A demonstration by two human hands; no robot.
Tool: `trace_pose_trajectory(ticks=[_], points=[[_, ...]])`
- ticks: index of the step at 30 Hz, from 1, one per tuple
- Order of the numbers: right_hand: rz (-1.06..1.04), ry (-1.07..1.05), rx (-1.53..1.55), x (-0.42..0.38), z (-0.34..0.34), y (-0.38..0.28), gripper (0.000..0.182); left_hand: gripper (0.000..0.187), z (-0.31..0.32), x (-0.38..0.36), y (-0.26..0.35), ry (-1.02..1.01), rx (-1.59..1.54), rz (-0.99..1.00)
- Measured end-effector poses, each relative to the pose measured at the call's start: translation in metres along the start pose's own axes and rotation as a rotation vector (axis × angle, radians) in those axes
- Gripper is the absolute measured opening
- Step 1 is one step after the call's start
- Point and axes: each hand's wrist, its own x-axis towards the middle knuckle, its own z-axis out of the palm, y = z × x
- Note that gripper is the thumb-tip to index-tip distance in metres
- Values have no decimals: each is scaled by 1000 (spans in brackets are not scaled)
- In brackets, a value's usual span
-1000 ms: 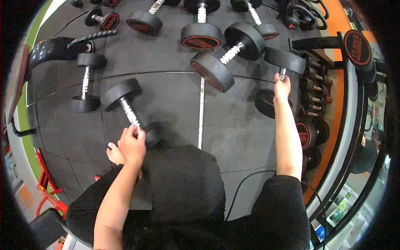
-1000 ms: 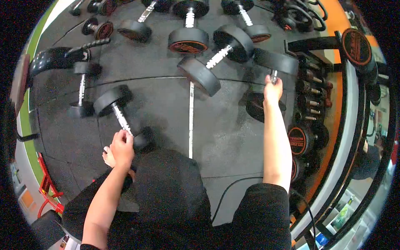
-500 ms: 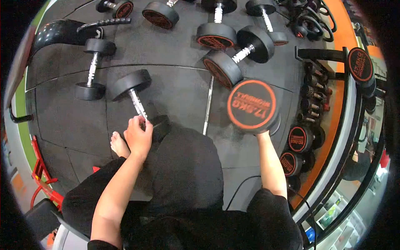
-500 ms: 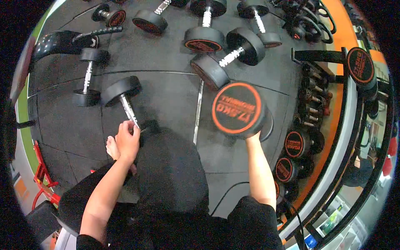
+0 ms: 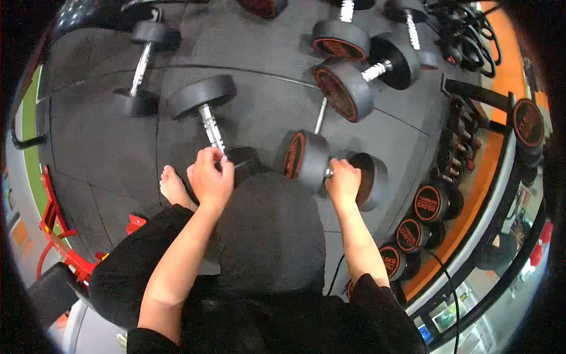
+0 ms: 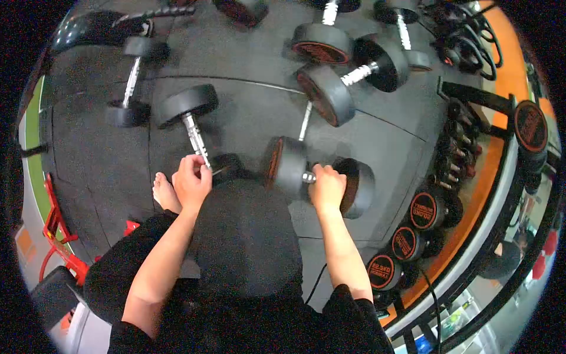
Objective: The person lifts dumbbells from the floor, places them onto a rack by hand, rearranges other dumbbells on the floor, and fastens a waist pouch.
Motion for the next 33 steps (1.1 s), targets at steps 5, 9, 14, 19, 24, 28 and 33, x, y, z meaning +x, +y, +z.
trace_pose_trajectory(ticks=[5, 9, 14, 19, 24, 28, 33], points=[[-41, -364, 86, 25, -21, -11, 25, 14, -16, 10, 1, -180, 185, 112], [-114, -569, 263, 27, -28, -3, 30, 10, -15, 23, 13, -274, 33, 191], [-142, -511, 216, 20, -13, 2, 27, 9, -15, 19, 12, -192, -2, 425], [-211, -582, 228, 18, -11, 7, 30, 10, -13, 20, 12, -228, -18, 326], [-153, -673, 258, 22, -15, 6, 32, 10, -19, 18, 12, -317, 53, 204], [-236, -630, 281, 27, -20, 11, 30, 9, -25, 19, 8, -360, 44, 213], [-143, -646, 298, 28, 19, 18, 31, 9, -23, 23, -2, -359, 24, 288]])
